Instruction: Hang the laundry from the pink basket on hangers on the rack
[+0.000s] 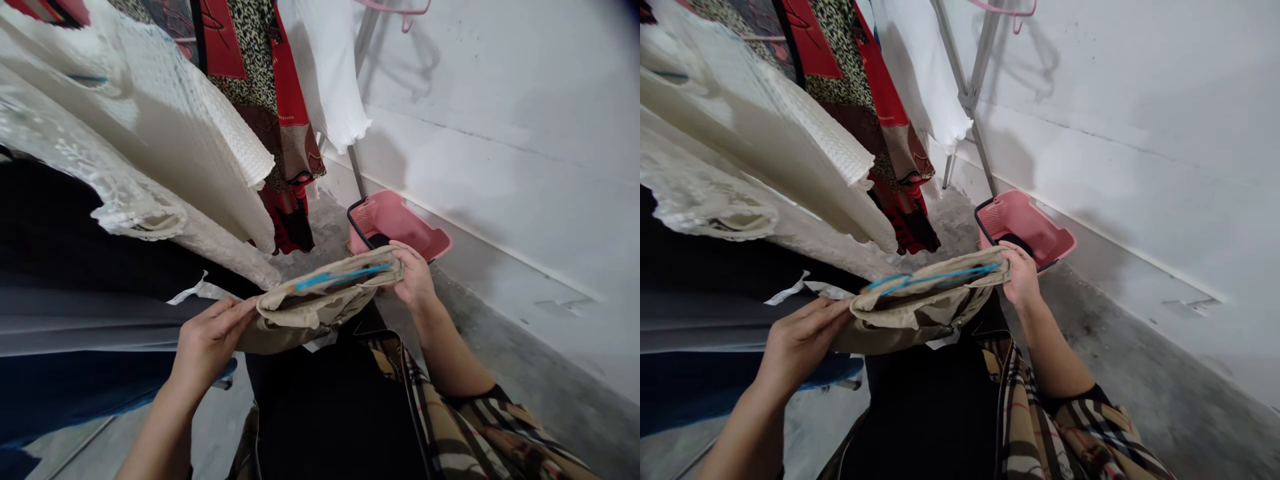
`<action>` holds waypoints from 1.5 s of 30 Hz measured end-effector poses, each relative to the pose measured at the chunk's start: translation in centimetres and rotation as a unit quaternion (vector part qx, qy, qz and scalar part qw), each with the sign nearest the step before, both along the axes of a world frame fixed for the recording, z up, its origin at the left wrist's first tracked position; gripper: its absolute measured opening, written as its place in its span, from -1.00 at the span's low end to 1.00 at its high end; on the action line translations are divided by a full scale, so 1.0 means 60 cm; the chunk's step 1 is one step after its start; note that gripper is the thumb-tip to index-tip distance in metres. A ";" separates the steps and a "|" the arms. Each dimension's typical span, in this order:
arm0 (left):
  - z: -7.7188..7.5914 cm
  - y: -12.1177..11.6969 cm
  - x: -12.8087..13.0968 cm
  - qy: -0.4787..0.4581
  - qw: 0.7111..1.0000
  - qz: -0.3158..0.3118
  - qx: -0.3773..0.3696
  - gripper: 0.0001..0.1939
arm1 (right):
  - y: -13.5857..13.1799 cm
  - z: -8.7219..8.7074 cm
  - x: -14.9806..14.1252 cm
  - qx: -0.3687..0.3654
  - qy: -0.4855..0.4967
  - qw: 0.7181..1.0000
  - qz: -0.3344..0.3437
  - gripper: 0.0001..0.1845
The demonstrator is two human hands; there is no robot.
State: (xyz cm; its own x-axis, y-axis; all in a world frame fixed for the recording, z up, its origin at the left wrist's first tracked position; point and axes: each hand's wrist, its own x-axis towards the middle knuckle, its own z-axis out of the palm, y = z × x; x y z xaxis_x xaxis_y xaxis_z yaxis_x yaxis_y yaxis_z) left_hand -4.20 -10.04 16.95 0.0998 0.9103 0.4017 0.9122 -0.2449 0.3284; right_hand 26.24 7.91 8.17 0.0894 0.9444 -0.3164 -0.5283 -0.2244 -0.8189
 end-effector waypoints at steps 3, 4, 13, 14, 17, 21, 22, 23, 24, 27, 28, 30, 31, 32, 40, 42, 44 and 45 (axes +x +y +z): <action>-0.009 -0.003 -0.001 0.092 0.994 0.037 -0.034 -0.73 | -0.006 0.007 0.003 0.043 -0.046 0.998 -0.027 -0.74; -0.014 -0.004 -0.003 0.117 0.991 0.056 -0.035 -0.72 | -0.010 0.011 0.008 0.060 -0.064 0.996 -0.022 -0.76; -0.034 -0.001 -0.029 -0.030 0.990 0.094 0.098 -0.84 | -0.026 0.058 0.109 0.314 -0.353 0.819 0.326 -0.57; -0.032 0.002 -0.028 -0.050 0.990 0.075 0.105 -0.84 | -0.022 0.058 0.110 0.331 -0.382 0.822 0.263 -0.52; -0.025 0.013 -0.020 -0.105 0.987 0.025 0.121 -0.83 | -0.017 0.063 0.102 0.362 -0.434 0.790 0.238 -0.36; -0.019 0.029 -0.009 -0.154 0.982 -0.002 0.109 -0.86 | -0.026 0.082 0.097 0.367 -0.400 0.774 0.325 -0.50; -0.018 0.034 -0.006 -0.161 0.982 -0.001 0.100 -0.86 | -0.030 0.086 0.100 0.374 -0.388 0.777 0.324 -0.57; -0.019 0.039 -0.002 -0.169 0.981 0.004 0.091 -0.86 | -0.034 0.087 0.104 0.381 -0.377 0.783 0.315 -0.63; -0.019 0.045 0.002 -0.178 0.981 0.013 0.081 -0.85 | -0.038 0.088 0.109 0.384 -0.368 0.792 0.300 -0.66; -0.025 0.066 0.015 -0.220 0.974 0.049 0.037 -0.80 | -0.045 0.085 0.124 0.366 -0.337 0.841 0.214 -0.58; -0.028 0.074 0.019 -0.237 0.970 0.057 0.018 -0.77 | -0.046 0.084 0.128 0.349 -0.325 0.861 0.178 -0.56; -0.035 0.087 0.024 -0.268 0.961 0.063 -0.018 -0.71 | -0.047 0.087 0.137 0.308 -0.298 0.896 0.114 -0.53; -0.039 0.093 0.025 -0.280 0.957 0.063 -0.032 -0.69 | -0.047 0.090 0.142 0.286 -0.285 0.911 0.084 -0.53; -0.043 0.097 0.026 -0.290 0.954 0.063 -0.043 -0.67 | -0.046 0.093 0.147 0.265 -0.274 0.923 0.053 -0.52; -0.056 0.104 0.027 -0.404 0.905 0.076 -0.110 -0.57 | -0.034 0.094 0.229 0.192 -0.281 0.933 -0.117 -0.40; -0.059 0.109 0.025 -0.426 0.893 0.122 -0.081 -0.63 | -0.035 0.093 0.259 0.182 -0.309 0.928 -0.105 -0.41; -0.066 0.118 0.021 -0.458 0.871 0.179 -0.012 -0.63 | -0.037 0.094 0.289 0.175 -0.338 0.919 -0.098 -0.45; -0.072 0.122 0.018 -0.473 0.858 0.198 0.023 -0.60 | -0.038 0.095 0.303 0.171 -0.358 0.913 -0.094 -0.48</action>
